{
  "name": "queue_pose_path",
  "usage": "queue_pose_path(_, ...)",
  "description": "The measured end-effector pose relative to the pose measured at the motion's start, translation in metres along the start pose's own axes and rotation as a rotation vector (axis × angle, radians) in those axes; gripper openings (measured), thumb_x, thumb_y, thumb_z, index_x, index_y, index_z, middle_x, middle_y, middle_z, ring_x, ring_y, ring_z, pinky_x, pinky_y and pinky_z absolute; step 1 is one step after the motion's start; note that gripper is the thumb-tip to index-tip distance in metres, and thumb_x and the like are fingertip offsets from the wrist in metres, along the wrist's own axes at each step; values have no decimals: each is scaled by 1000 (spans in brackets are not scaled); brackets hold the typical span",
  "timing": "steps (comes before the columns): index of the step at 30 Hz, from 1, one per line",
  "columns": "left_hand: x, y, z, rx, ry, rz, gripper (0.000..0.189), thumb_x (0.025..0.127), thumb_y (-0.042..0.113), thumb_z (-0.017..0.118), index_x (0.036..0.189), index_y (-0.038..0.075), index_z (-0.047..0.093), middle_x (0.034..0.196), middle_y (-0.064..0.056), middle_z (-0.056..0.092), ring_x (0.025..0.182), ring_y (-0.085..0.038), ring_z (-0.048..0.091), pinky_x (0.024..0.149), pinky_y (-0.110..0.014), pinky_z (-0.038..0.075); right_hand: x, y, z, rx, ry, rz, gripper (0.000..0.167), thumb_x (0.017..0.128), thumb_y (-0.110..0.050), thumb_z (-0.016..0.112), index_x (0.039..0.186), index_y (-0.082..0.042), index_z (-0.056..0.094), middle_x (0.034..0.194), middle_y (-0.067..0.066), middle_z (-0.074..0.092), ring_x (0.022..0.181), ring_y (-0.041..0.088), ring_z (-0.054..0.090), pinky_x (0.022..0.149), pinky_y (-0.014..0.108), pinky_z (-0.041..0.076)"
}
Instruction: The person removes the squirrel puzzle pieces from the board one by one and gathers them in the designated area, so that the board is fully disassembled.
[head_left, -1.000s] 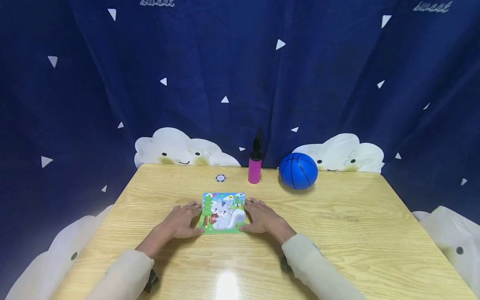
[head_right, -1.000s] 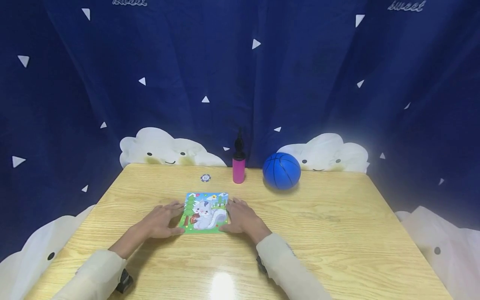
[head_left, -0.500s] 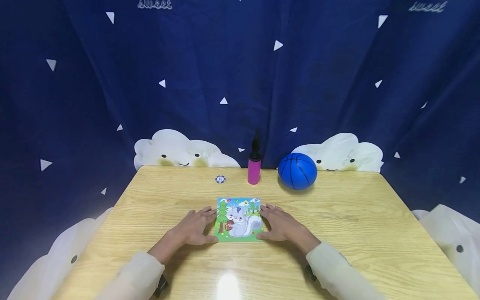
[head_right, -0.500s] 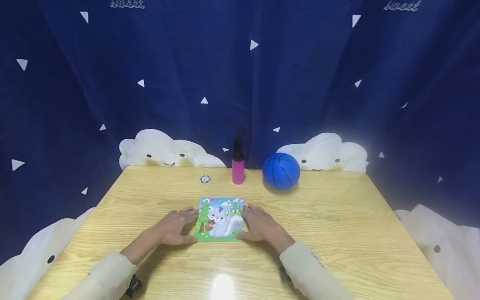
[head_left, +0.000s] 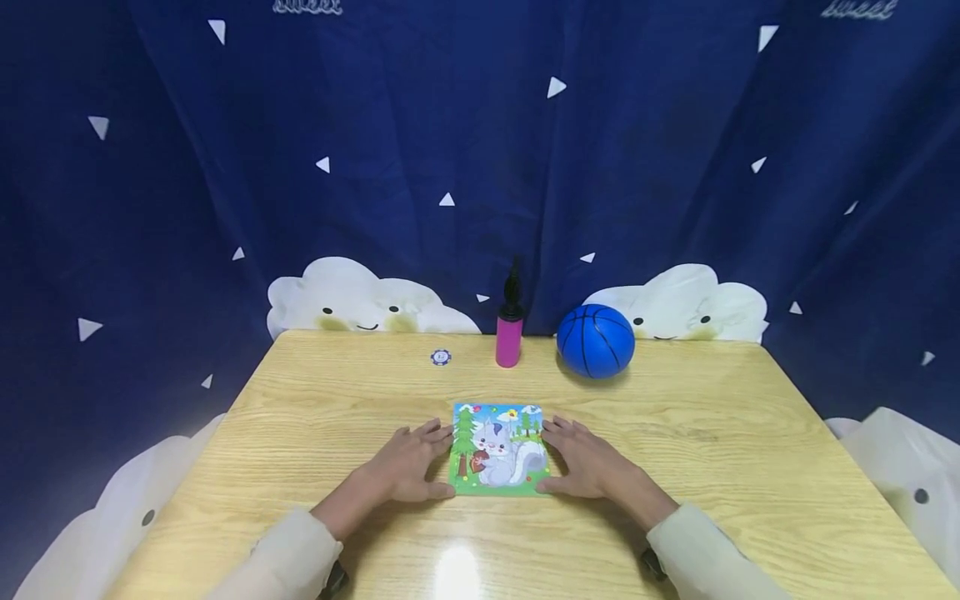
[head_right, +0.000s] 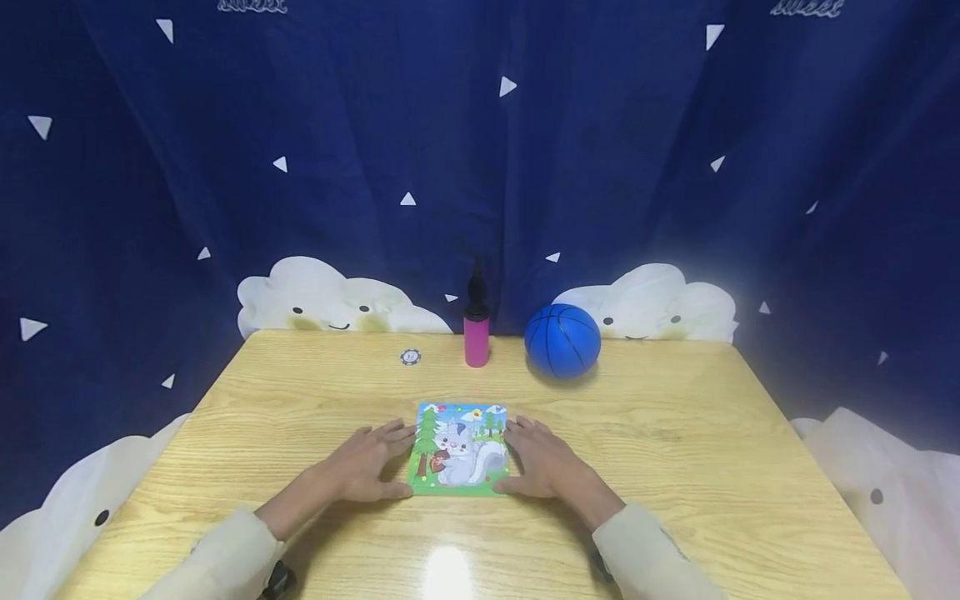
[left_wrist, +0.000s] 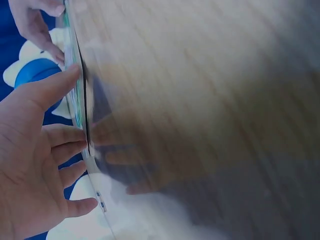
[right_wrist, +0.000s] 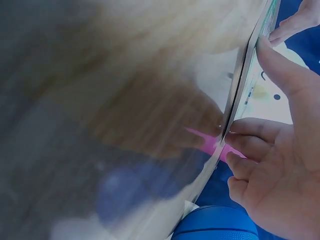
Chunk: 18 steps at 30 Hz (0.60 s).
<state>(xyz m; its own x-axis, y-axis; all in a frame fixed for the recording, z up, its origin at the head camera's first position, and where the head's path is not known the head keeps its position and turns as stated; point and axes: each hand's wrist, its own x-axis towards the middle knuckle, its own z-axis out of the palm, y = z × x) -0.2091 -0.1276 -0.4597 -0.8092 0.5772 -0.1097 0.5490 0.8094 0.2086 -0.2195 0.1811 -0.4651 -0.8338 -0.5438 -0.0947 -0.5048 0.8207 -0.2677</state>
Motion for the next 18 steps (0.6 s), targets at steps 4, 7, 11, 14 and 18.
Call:
queue_pose_path(4,-2,5,1,31,10,21,79,82,57,62,140,5,45,151,-9,37,141,-34,31,106,-63,31,-6,1,0,21,5,1,84,77,-53,70,137,1,47,149,18,38,141,38,29,115,53,23)
queue_pose_path(7,-3,7,0,40,15,34,81,83,58,60,141,5,44,152,-10,35,141,-36,31,106,-64,31,-8,1,0,44,16,7,87,76,-55,71,138,1,45,150,19,36,141,39,29,115,54,23)
queue_pose_path(11,-2,9,-3,25,54,48,81,83,60,59,141,5,43,153,-12,33,141,-36,30,106,-65,30,-9,-1,-4,76,33,24,94,74,-60,70,141,-1,42,152,17,34,142,38,27,114,54,25)
queue_pose_path(14,3,12,-4,24,81,78,80,84,60,57,140,4,45,153,-12,33,141,-35,31,105,-64,31,-5,-3,-9,91,51,42,91,75,-58,71,141,-2,43,150,18,37,142,38,27,113,54,27)
queue_pose_path(18,13,21,-1,36,76,115,79,86,61,54,143,7,42,155,-14,28,142,-34,30,105,-61,34,7,-6,-18,85,51,80,83,76,-48,74,137,2,47,145,23,41,139,41,31,111,53,31)
